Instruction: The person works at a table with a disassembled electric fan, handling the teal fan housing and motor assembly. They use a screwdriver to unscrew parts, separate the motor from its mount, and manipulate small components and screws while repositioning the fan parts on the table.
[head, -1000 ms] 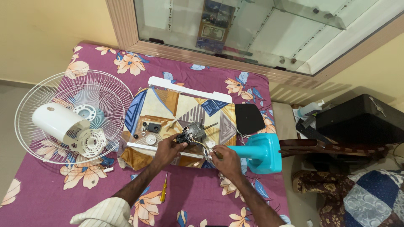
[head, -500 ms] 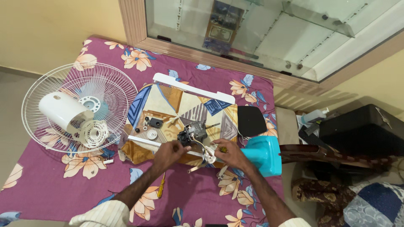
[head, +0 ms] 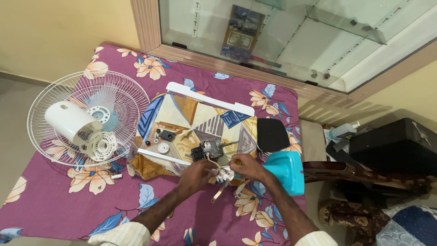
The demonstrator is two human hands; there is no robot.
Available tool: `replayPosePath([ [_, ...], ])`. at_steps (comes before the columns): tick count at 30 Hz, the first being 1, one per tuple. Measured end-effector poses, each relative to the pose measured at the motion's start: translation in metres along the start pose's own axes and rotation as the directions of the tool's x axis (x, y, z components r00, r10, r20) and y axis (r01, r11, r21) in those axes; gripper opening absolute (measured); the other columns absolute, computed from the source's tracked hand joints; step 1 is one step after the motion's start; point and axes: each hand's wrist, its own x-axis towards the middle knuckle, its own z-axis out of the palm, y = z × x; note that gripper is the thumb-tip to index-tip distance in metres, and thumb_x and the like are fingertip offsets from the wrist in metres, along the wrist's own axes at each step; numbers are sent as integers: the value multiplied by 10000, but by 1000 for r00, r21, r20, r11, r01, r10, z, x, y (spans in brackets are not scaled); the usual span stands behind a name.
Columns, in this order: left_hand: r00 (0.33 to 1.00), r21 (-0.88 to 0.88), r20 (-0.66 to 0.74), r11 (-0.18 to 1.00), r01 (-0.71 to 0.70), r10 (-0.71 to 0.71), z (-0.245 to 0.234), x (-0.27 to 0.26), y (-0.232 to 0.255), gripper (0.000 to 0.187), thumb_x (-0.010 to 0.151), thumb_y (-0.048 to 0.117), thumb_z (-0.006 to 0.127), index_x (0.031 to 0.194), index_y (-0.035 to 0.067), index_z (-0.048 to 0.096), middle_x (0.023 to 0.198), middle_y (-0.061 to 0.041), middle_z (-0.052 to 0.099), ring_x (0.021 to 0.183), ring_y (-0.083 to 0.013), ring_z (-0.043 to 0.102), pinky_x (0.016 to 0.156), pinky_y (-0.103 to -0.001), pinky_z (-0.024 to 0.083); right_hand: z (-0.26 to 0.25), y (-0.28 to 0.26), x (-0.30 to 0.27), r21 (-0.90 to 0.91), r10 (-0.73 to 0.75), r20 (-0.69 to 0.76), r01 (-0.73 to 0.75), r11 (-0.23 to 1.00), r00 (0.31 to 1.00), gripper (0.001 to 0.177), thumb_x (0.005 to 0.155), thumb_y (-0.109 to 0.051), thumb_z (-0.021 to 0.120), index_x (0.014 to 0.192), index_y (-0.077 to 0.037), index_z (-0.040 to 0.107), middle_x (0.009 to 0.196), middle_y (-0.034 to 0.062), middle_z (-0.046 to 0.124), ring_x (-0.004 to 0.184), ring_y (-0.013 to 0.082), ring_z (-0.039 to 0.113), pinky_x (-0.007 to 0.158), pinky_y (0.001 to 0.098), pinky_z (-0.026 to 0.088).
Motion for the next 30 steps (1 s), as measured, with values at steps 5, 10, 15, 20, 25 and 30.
replayPosePath([
  [5, 987, 350, -63, 930, -116, 146, -14, 14, -4, 202, 944, 235, 674, 1073, 108, 762, 1017, -76, 737, 845, -226, 707, 775, -417, 592, -1, -2, -2, -9, 47, -35, -47, 999, 998, 288, 869, -296, 577, 882, -11, 610, 734, 38, 568, 595, 137, 553, 492, 321, 490],
  [10, 951, 199, -91, 941, -273, 295, -11, 25, -13, 321, 919, 281, 733, 1104, 27, 673, 966, -108, 699, 831, -266, 687, 727, -439, 569, -3, 4, 8, -126, -50, -49, 44, 991, 998, 309, 895, -287, 551, 956, 10, 610, 767, 88, 608, 698, 177, 578, 634, 366, 498],
  [15, 967, -80, -18, 964, -254, 253, 8, 37, -22, 321, 828, 124, 761, 1089, -12, 635, 1002, -133, 695, 893, -254, 729, 765, -396, 606, -7, 14, 20, -174, -103, -28, 96, 980, 994, 316, 914, -276, 511, 1014, 12, 593, 815, 96, 623, 743, 189, 609, 680, 369, 515],
  [20, 977, -333, 162, 939, -81, 141, 20, 49, -26, 430, 870, 91, 723, 1276, -21, 634, 1017, -130, 777, 895, -185, 753, 779, -322, 611, -10, 13, 22, -125, -34, -46, 28, 992, 998, 299, 935, -273, 540, 1016, 8, 606, 810, 101, 622, 742, 192, 597, 669, 371, 512],
  [25, 969, -284, 248, 957, 64, 8, 14, 52, -19, 454, 854, 114, 781, 1267, -26, 652, 959, -113, 771, 840, -172, 734, 742, -315, 599, -7, -2, 10, -90, 10, -113, -20, 996, 994, 310, 960, -301, 583, 1009, 0, 638, 806, 104, 654, 752, 195, 614, 686, 361, 509],
  [30, 952, -540, 303, 815, 211, -46, 12, 42, -6, 487, 835, 64, 770, 1288, -29, 620, 1009, -86, 773, 883, -153, 731, 772, -300, 607, 2, -11, -6, -205, -110, -259, 57, 977, 960, 310, 996, -302, 581, 1025, -4, 661, 860, 113, 669, 808, 214, 661, 733, 365, 509],
])
